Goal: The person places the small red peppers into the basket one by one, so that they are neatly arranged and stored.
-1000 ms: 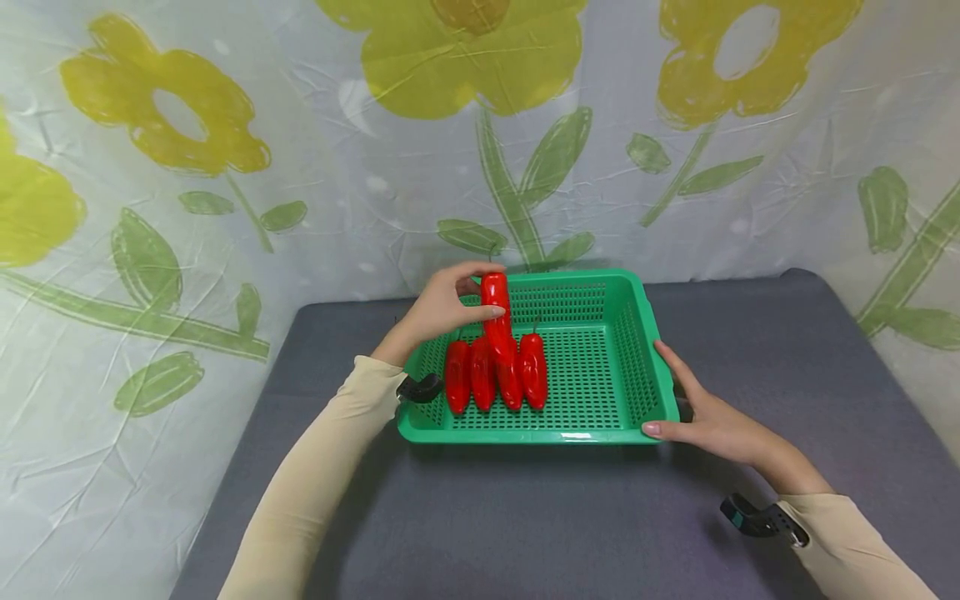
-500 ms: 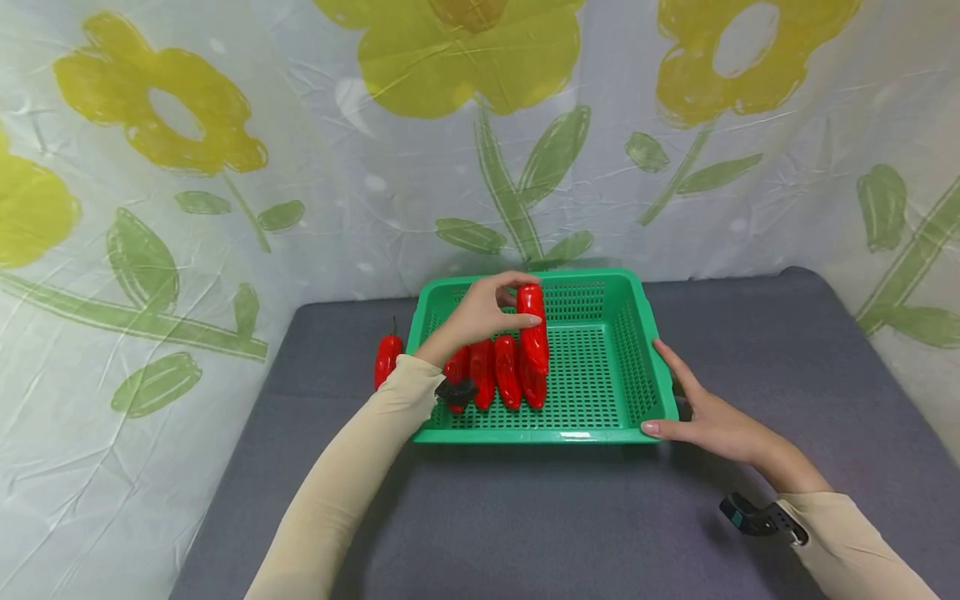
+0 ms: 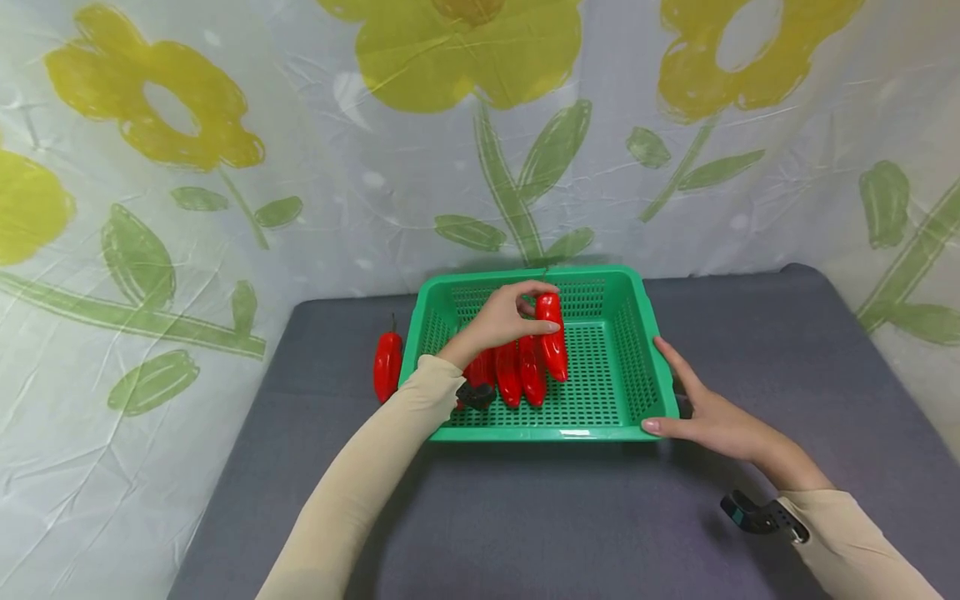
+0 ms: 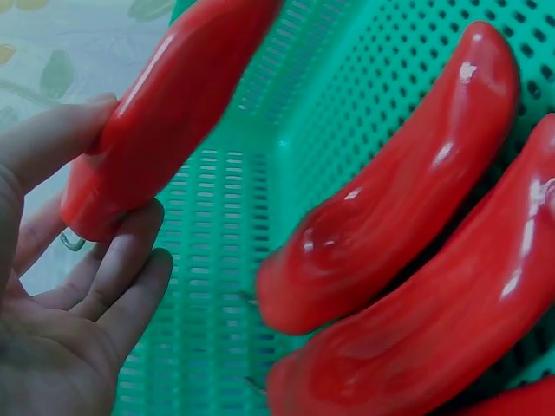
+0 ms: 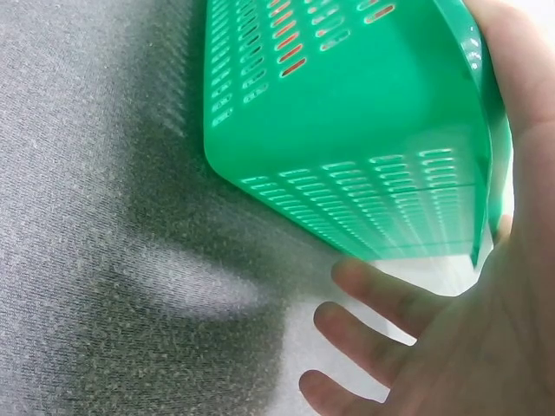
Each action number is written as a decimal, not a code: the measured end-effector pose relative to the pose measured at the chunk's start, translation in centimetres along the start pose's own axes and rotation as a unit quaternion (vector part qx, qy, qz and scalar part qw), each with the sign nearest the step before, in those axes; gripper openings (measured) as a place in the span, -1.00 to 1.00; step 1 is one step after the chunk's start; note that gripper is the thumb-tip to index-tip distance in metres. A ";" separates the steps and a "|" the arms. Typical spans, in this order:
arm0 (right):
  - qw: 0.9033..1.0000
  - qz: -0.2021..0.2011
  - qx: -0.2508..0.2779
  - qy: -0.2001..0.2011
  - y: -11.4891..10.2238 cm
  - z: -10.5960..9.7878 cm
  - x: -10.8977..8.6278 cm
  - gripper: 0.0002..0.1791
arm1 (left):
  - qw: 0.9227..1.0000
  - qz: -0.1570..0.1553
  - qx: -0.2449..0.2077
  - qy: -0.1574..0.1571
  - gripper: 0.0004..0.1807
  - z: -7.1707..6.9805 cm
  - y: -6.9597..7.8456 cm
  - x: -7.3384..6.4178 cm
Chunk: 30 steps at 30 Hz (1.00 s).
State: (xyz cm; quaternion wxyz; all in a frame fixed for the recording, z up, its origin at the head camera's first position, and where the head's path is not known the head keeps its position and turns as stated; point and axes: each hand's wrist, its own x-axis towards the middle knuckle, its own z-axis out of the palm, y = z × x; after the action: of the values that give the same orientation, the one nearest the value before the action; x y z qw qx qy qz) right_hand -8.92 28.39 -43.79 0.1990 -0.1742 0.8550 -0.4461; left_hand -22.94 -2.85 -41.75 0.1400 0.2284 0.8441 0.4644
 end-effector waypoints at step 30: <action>1.000 -0.009 0.000 0.000 0.0 -0.2 0.0 0.25 | 0.995 -0.024 0.068 -0.063 -0.34 2.0 -1.0 0.7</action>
State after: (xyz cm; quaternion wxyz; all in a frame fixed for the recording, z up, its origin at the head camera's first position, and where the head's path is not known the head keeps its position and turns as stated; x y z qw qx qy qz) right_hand -8.99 28.58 -43.70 0.1951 -0.1819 0.8534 -0.4479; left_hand -22.91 -1.50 -43.70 0.1880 0.2460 0.8684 0.3874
